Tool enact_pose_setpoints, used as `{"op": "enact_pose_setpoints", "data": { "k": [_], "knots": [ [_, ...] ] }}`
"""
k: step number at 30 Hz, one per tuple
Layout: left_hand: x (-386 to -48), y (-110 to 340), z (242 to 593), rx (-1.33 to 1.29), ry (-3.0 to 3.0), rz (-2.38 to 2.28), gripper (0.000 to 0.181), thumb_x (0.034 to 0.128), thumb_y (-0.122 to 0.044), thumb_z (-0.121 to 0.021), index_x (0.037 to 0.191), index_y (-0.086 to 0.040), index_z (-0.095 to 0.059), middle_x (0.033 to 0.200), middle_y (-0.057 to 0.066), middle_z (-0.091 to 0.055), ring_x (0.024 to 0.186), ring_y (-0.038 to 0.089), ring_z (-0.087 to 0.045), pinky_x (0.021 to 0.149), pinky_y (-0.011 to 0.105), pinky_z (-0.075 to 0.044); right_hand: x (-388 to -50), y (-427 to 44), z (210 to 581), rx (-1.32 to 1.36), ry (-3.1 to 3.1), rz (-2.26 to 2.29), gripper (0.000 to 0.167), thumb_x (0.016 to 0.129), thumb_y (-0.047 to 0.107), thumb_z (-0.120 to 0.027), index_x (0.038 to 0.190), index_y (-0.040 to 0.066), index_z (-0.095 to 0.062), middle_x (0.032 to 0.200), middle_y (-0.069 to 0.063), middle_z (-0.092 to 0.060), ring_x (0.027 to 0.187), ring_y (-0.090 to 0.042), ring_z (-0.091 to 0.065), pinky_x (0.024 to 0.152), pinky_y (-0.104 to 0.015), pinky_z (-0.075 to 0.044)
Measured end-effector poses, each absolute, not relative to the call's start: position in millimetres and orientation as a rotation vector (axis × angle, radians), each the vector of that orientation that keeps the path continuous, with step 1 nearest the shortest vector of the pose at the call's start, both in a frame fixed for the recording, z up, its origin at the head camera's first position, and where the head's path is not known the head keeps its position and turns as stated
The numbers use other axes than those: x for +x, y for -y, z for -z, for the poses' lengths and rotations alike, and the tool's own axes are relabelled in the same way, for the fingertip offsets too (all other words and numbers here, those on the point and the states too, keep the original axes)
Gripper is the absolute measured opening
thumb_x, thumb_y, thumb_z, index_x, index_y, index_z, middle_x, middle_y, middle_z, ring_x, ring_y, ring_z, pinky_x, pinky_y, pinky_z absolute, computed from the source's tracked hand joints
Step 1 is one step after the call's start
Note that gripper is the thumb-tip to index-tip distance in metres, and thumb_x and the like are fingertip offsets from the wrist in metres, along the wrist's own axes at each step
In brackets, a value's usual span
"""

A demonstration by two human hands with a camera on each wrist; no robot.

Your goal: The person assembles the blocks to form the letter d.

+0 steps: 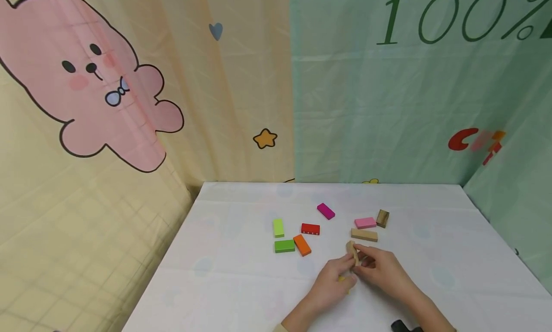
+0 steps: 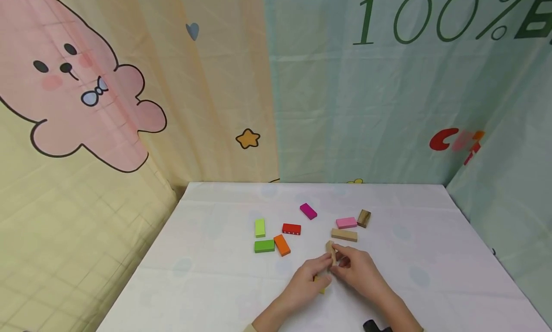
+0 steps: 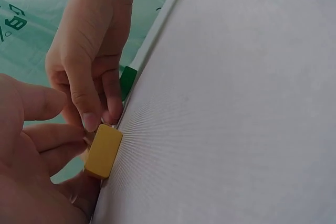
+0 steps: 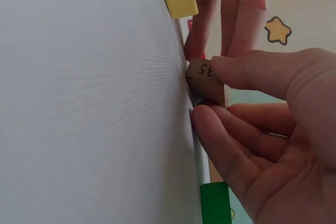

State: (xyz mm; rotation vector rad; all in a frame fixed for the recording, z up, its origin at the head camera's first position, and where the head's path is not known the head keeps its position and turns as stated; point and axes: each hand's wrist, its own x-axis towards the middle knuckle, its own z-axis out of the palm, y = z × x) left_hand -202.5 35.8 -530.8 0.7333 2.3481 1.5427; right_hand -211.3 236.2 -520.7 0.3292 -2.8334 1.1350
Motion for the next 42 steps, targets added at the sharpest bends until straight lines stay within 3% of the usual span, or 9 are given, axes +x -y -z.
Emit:
{"op": "enact_pose_setpoints", "data": {
  "k": [10, 19, 42],
  "knots": [
    [-205.0, -38.5, 526.4, 0.651, -2.414, -1.469, 0.043, 0.1006, -0.032, -0.061, 0.139, -0.013, -0.062, 0.148, -0.007, -0.051, 0.134, 0.013, -0.046, 0.108, 0.039, -0.041, -212.4, -237.7, 514.0, 0.175, 2.971, -1.054, 0.055, 0.08, 0.015, -0.086, 0.128, -0.001, -0.066, 0.084, 0.005, -0.063, 0.072, -0.012, -0.054, 0.06, -0.025, -0.047],
    [-207.4, -38.3, 529.7, 0.699, -2.402, -1.502, 0.042, 0.1006, -0.027, -0.061, 0.138, -0.009, -0.062, 0.143, -0.007, -0.056, 0.126, 0.008, -0.049, 0.104, 0.032, -0.044, -211.9, -237.5, 512.7, 0.091, 2.973, -1.197, 0.054, 0.079, 0.007, -0.084, 0.129, -0.003, -0.066, 0.077, 0.003, -0.063, 0.069, -0.013, -0.057, 0.06, -0.025, -0.051],
    [-198.8, -37.3, 528.0, 0.62, -2.417, -1.522, 0.037, 0.0981, -0.024, -0.064, 0.132, -0.01, -0.068, 0.138, -0.01, -0.059, 0.131, 0.01, -0.049, 0.108, 0.038, -0.041, -208.8, -239.6, 510.3, 0.061, 2.983, -1.287, 0.047, 0.081, 0.01, -0.084, 0.124, -0.003, -0.069, 0.079, 0.004, -0.066, 0.071, -0.014, -0.06, 0.059, -0.027, -0.052]
  ]
}}
